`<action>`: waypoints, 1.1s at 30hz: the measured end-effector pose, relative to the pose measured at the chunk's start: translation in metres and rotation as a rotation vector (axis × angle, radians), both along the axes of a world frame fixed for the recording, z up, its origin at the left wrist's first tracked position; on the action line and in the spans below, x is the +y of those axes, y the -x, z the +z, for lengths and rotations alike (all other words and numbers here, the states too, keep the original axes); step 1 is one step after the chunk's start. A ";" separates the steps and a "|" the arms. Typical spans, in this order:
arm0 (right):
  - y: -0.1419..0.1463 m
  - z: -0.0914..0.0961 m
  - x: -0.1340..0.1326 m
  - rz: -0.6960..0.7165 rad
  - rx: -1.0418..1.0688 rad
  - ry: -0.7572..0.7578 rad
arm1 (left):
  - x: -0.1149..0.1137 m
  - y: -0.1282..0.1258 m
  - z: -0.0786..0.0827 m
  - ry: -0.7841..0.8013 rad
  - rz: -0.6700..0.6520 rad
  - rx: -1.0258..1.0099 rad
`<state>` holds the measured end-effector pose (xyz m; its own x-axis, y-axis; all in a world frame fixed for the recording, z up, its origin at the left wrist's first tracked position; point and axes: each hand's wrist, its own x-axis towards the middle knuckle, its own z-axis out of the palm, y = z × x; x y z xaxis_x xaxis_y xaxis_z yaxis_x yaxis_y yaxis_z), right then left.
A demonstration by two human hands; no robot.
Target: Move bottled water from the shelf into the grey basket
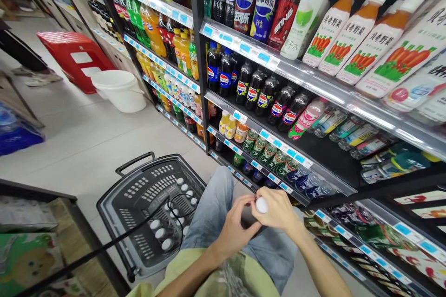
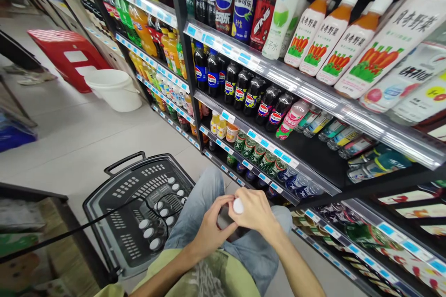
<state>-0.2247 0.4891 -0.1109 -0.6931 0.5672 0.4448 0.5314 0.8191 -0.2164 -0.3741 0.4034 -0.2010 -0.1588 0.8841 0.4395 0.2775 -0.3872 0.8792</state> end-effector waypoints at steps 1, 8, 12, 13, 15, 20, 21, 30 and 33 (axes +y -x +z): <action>0.001 -0.006 -0.001 -0.036 0.005 0.052 | 0.001 -0.001 0.003 0.003 -0.001 -0.002; 0.003 -0.034 -0.013 -0.204 -0.016 0.267 | 0.005 0.001 0.005 0.010 -0.013 0.075; 0.006 -0.044 -0.017 -0.222 0.020 0.325 | 0.006 0.003 -0.001 -0.039 0.013 0.116; 0.006 -0.045 -0.017 -0.218 0.043 0.345 | 0.007 0.003 -0.002 -0.068 0.026 0.126; 0.005 -0.047 -0.017 -0.198 0.099 0.399 | 0.011 0.006 -0.005 -0.119 0.041 0.146; -0.005 -0.053 -0.013 -0.132 0.210 0.616 | 0.029 0.035 -0.004 -0.023 0.075 0.214; -0.008 -0.056 -0.012 -0.125 0.228 0.652 | 0.034 0.045 -0.004 0.042 0.109 0.217; -0.056 -0.105 -0.007 -0.172 0.120 0.822 | 0.054 0.167 -0.015 0.335 0.554 0.238; -0.069 -0.123 -0.008 -0.241 0.108 0.871 | 0.049 0.208 -0.025 0.405 0.703 0.329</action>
<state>-0.1556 0.4813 -0.2344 -0.4919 0.8570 -0.1532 0.6079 0.2121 -0.7652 -0.5823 0.4526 -0.2260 -0.6467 0.7267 0.2319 0.5979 0.2941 0.7456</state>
